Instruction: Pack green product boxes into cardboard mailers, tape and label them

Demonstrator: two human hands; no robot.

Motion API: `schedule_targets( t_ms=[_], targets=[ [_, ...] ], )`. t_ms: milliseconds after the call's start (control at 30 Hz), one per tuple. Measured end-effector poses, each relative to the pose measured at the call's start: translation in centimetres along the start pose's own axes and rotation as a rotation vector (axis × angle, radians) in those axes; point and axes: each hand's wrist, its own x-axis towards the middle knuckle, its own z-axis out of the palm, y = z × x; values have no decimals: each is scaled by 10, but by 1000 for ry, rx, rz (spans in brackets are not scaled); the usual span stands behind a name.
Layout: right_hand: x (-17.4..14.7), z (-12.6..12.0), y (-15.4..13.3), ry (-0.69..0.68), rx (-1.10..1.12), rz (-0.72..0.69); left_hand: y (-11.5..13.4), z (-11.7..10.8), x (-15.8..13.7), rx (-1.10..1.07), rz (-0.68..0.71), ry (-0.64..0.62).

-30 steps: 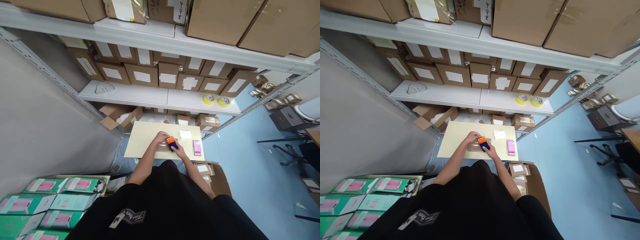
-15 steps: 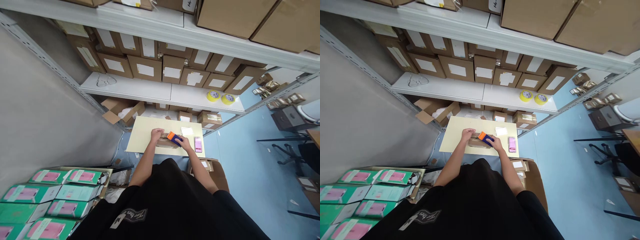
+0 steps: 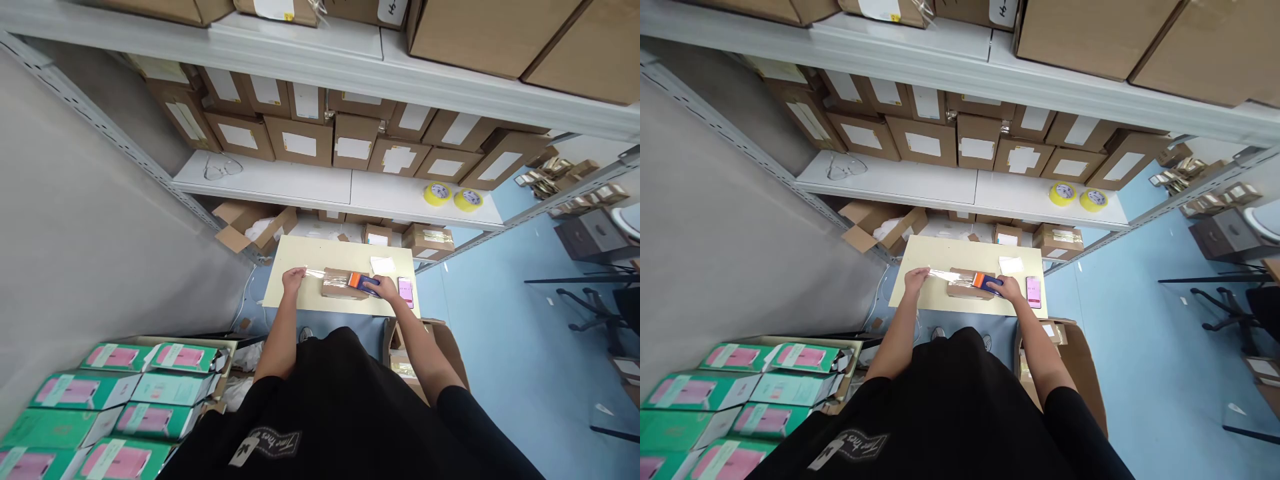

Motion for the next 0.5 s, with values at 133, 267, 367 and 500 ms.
schedule_targets(
  t_ms=[133, 267, 367, 500],
  targets=[
    [-2, 6, -4, 26, -62, 38, -20, 3, 12, 45, -80, 8],
    [-3, 9, -13, 20, -145, 79, -40, 7, 23, 125, -169, -30],
    [-5, 9, -19, 3, -169, 110, -55, 12, 27, 194, -235, -71],
    [-10, 11, -22, 9, -141, 125, -77, 30, 23, 293, -311, -154]
  ],
)
